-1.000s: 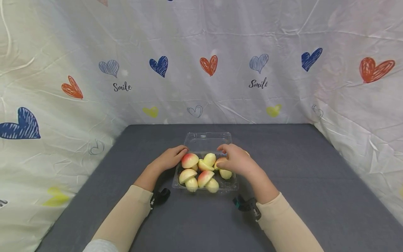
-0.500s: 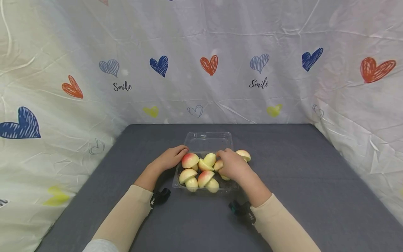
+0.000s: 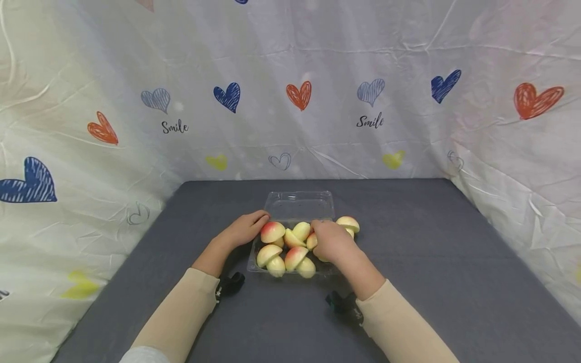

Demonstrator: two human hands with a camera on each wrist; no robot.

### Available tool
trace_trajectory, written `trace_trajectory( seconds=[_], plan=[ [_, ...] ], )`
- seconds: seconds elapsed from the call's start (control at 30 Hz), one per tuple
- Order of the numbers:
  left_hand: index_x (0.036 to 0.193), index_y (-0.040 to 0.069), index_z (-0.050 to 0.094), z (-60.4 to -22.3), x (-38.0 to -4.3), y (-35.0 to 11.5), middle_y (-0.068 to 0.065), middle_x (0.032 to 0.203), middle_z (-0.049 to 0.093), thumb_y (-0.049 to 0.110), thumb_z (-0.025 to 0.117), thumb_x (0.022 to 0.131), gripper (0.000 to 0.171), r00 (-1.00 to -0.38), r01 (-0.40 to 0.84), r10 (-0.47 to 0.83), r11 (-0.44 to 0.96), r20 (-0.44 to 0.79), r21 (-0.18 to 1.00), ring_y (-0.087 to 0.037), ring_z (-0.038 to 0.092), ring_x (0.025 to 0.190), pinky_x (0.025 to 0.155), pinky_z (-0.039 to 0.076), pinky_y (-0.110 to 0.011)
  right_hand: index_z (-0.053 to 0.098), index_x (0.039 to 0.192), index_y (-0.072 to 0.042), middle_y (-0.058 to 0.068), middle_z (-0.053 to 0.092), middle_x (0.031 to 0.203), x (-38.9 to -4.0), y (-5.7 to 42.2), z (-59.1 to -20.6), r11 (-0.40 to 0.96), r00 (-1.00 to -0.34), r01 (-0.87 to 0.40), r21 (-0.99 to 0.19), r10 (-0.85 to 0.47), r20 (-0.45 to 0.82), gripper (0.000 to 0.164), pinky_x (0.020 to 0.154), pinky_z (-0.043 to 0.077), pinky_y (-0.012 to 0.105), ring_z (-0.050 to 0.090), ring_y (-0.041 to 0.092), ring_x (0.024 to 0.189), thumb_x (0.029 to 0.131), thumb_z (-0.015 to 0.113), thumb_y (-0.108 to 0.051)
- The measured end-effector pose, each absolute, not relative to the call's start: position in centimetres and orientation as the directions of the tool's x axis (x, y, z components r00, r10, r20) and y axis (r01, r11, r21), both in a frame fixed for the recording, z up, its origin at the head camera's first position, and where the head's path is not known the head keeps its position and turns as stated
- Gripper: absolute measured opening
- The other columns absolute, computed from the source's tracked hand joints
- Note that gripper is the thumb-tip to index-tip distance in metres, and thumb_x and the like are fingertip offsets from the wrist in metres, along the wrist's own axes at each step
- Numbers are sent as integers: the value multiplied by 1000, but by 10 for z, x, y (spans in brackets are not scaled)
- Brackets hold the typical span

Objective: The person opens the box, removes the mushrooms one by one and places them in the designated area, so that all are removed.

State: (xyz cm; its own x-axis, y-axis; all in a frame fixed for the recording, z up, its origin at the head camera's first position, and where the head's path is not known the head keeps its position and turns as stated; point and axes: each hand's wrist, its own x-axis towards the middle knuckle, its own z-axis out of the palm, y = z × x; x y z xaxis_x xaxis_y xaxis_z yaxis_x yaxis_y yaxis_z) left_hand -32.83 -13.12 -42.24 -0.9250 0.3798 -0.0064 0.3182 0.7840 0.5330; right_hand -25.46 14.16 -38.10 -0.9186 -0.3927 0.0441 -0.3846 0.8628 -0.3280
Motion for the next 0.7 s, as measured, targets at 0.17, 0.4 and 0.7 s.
trace_trajectory(
  seconds=[0.17,0.4,0.7],
  plan=[
    [148,13,54,-423,-328,-131,-10,141,60,38,39,113,46,-922,326,388,777,-3,538,-31,56,129,105,46,-51,67,112,-4,5,65,98,-256,142,-381,856,-916,-389,-341,-398,47,38,65,45,37,53,22,77,76,73,5],
    [148,12,54,-422,-328,-132,-11,140,60,38,39,113,45,-923,324,385,780,-3,536,-31,57,128,105,46,-51,67,112,-5,3,64,98,-257,146,-379,822,-905,-404,-402,-423,45,38,63,44,36,52,20,75,76,74,3],
    [146,13,55,-423,-330,-133,-10,138,61,37,39,113,44,-921,324,388,779,-7,537,-29,59,125,103,47,-50,66,113,-8,2,65,97,-257,155,-369,781,-906,-390,-488,-420,51,35,64,44,36,53,19,73,81,79,-11]
  ],
)
